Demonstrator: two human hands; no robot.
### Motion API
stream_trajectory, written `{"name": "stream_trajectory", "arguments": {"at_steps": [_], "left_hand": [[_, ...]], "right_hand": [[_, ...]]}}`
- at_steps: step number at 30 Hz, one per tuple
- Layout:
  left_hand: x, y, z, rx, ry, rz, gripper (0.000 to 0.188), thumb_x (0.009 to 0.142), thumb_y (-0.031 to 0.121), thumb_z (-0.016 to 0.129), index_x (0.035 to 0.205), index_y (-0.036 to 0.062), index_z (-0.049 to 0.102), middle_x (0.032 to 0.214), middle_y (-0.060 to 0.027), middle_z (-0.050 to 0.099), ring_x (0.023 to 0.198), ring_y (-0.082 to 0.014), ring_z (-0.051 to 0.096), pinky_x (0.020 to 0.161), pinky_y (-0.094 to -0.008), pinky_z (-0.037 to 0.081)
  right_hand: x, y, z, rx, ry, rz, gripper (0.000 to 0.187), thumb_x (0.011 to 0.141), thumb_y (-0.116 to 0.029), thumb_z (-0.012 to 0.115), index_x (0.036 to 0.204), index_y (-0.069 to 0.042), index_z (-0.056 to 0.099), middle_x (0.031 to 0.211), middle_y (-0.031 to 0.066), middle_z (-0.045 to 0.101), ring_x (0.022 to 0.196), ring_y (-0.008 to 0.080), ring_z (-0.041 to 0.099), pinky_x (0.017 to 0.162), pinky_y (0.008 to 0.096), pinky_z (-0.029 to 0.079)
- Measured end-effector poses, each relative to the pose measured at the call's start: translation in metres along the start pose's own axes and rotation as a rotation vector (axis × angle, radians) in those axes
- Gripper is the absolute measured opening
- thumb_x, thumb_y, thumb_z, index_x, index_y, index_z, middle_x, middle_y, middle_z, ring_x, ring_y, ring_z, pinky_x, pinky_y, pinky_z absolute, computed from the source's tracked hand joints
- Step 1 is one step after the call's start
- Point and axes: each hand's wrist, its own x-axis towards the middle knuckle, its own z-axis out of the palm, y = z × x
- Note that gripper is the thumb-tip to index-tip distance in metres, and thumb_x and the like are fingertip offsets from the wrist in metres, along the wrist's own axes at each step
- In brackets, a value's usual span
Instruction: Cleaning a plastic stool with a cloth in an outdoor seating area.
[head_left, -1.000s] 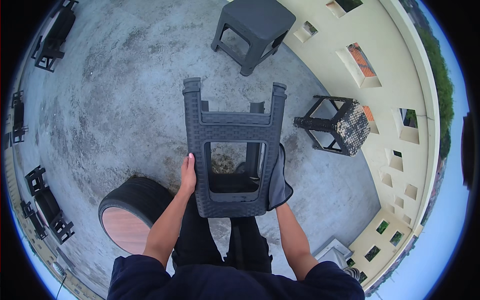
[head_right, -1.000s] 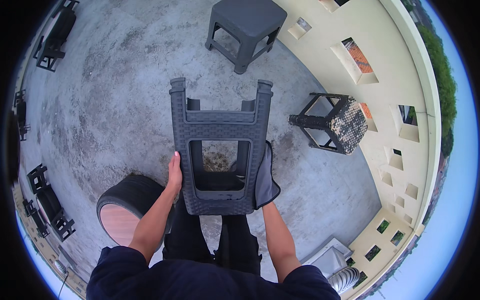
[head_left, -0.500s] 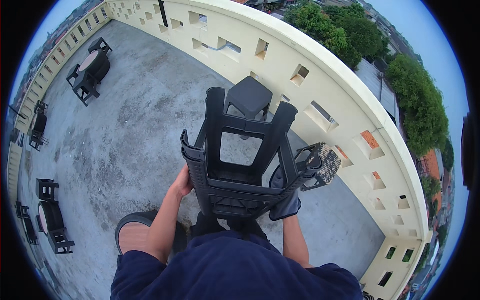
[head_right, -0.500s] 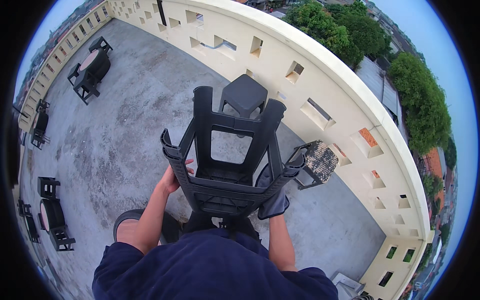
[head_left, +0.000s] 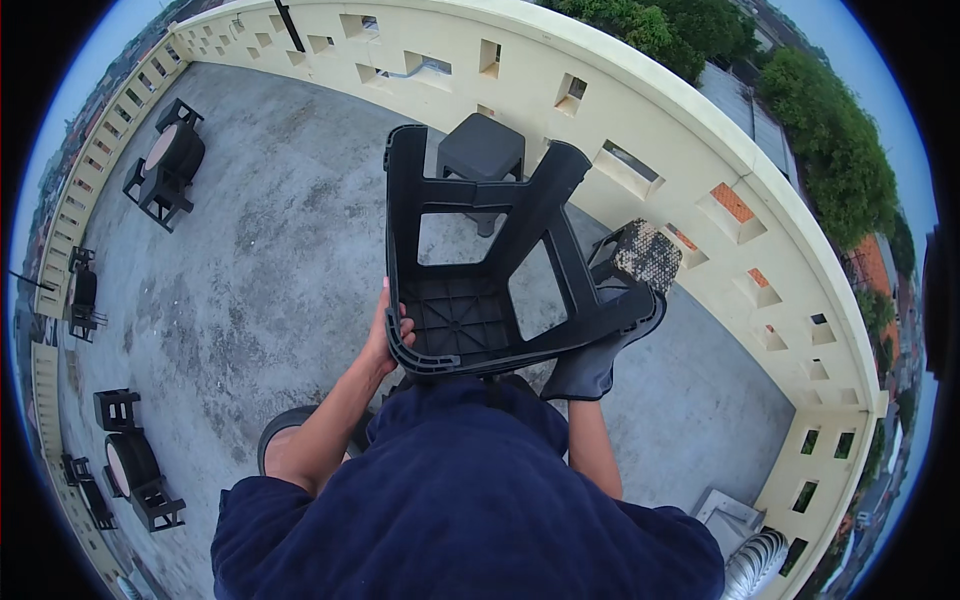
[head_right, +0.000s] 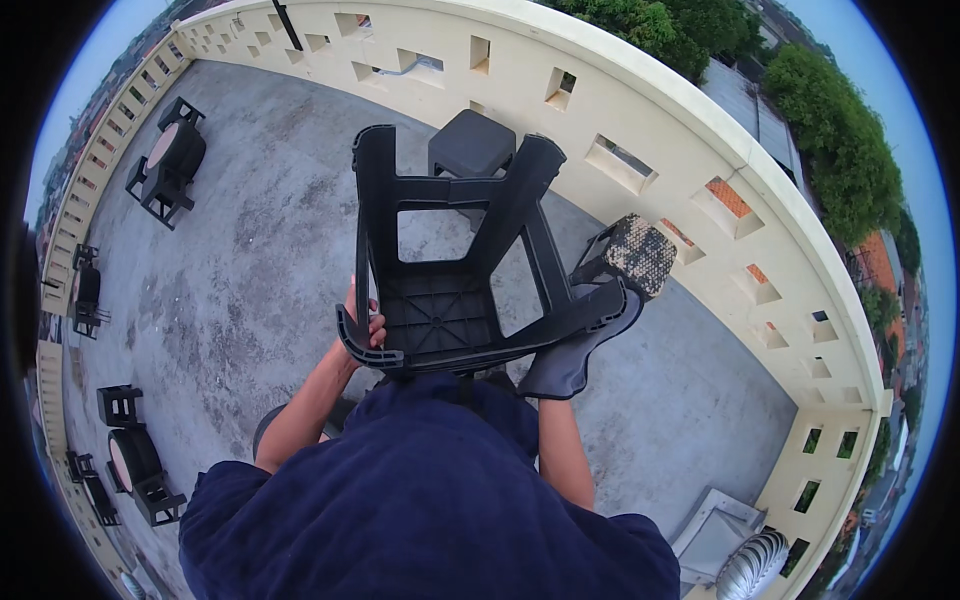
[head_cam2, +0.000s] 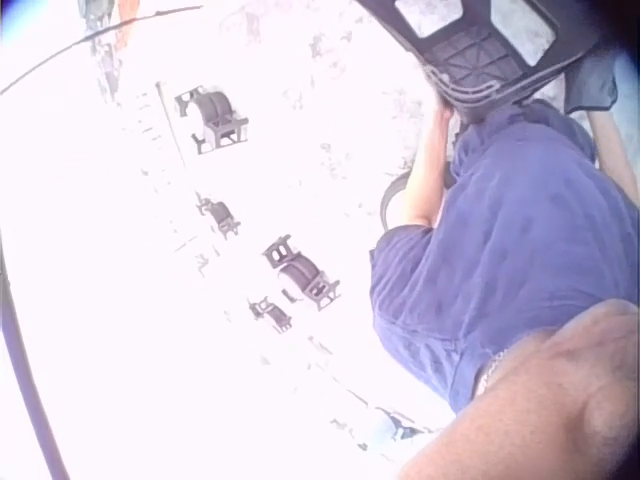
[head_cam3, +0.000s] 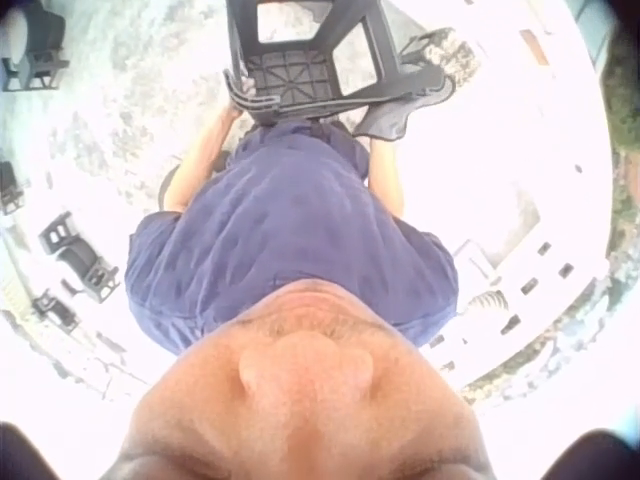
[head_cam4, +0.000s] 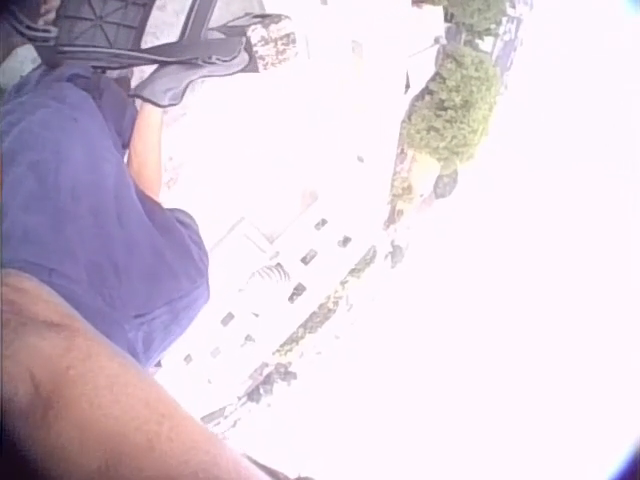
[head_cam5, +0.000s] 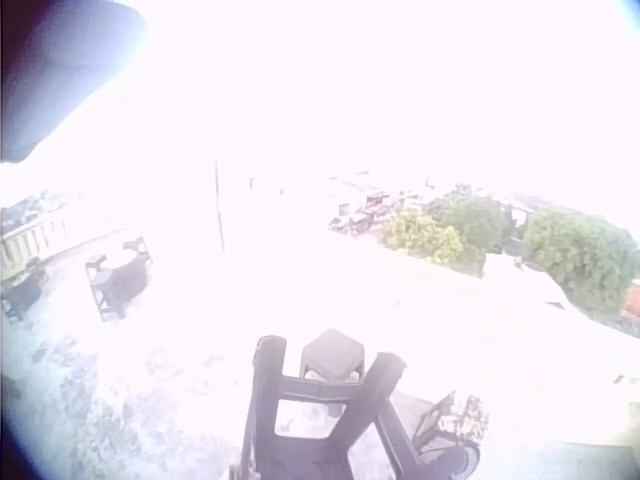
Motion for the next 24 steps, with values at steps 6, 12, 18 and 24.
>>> {"name": "stream_trajectory", "arguments": {"at_steps": [6, 12, 18, 24], "left_hand": [[-0.018, -0.024, 0.000, -0.177, 0.116, 0.158, 0.065, 0.088, 0.078, 0.050, 0.082, 0.0135, 0.042, 0.055, 0.0024, 0.029, 0.039, -0.0099, 0.034, 0.030, -0.0243, 0.032], [-0.027, -0.022, -0.001, -0.186, 0.132, 0.127, 0.066, 0.087, 0.079, 0.050, 0.079, 0.0140, 0.042, 0.051, 0.0019, 0.030, 0.038, -0.0112, 0.033, 0.032, -0.0244, 0.031], [-0.040, -0.033, 0.007, -0.010, 0.286, 0.341, 0.059, 0.091, 0.072, 0.052, 0.082, 0.0144, 0.045, 0.053, 0.0021, 0.030, 0.038, -0.0106, 0.034, 0.033, -0.0242, 0.031], [-0.036, -0.032, 0.042, -0.025, 0.296, 0.288, 0.050, 0.096, 0.064, 0.052, 0.084, 0.0160, 0.053, 0.058, 0.0035, 0.045, 0.044, -0.0089, 0.043, 0.042, -0.0252, 0.037]], "right_hand": [[-0.046, -0.039, 0.064, -0.683, 0.035, -0.352, 0.050, 0.096, -0.040, 0.058, 0.134, -0.008, 0.057, 0.127, 0.0097, 0.062, 0.119, 0.0236, 0.059, 0.104, 0.0408, 0.043], [-0.068, -0.113, 0.093, -0.819, -0.325, -0.697, 0.043, 0.088, -0.033, 0.062, 0.119, -0.004, 0.066, 0.128, 0.0139, 0.064, 0.123, 0.0271, 0.058, 0.105, 0.0452, 0.040], [-0.033, -0.106, 0.071, -0.535, -1.120, 0.036, 0.038, 0.094, -0.032, 0.052, 0.117, -0.008, 0.070, 0.112, 0.0194, 0.070, 0.107, 0.0386, 0.064, 0.091, 0.0405, 0.050], [0.016, 0.053, -0.004, -0.678, -1.570, 0.160, 0.051, 0.087, -0.036, 0.067, 0.127, -0.005, 0.064, 0.123, 0.0194, 0.068, 0.116, 0.0318, 0.064, 0.095, 0.0396, 0.049]]}}
